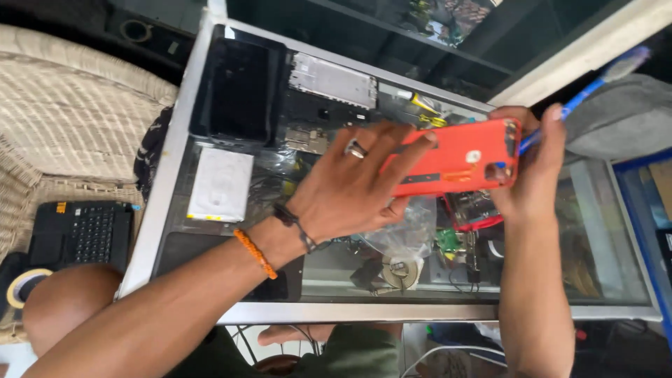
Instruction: Cleaning disassembled smartphone components including the internal frame and back cover using a toothbrush.
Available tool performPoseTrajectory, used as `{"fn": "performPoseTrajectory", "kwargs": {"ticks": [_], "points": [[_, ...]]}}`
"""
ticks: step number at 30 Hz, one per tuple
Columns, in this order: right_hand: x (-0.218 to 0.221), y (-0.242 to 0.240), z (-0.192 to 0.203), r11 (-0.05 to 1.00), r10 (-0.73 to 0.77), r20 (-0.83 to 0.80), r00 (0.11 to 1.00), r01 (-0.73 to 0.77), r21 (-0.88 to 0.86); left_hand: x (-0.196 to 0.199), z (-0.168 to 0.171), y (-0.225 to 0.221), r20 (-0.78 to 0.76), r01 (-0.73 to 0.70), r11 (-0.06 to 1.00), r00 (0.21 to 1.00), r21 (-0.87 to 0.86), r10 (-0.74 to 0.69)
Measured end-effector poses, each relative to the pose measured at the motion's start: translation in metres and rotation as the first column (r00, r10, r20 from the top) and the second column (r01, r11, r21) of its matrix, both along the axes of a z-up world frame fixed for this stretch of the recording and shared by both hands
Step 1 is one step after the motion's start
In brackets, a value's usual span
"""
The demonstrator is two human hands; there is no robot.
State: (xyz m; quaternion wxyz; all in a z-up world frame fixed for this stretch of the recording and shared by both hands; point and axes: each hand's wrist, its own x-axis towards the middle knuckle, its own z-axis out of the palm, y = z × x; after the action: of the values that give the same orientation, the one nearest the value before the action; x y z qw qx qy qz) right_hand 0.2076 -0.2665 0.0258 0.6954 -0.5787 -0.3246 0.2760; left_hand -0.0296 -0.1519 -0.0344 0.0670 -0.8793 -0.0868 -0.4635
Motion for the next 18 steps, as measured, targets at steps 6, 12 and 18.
{"fn": "performPoseTrajectory", "kwargs": {"ticks": [6, 12, 18], "points": [[-0.008, -0.007, -0.036, 0.999, -0.036, 0.151, 0.988, 0.033, 0.024, 0.001, -0.002, 0.0, -0.029, -0.106, 0.994, 0.994, 0.03, 0.107], [-0.003, -0.013, -0.045, 0.987, -0.135, 0.293, 0.947, 0.155, -0.045, 0.0, 0.003, 0.003, -0.137, 0.096, 0.97, 0.982, -0.225, -0.129], [-0.021, -0.018, -0.045, 0.985, -0.014, 0.412, 0.911, 0.084, -0.153, -0.003, 0.032, 0.005, 0.088, 0.101, -0.003, 0.845, -0.995, -0.528]]}}
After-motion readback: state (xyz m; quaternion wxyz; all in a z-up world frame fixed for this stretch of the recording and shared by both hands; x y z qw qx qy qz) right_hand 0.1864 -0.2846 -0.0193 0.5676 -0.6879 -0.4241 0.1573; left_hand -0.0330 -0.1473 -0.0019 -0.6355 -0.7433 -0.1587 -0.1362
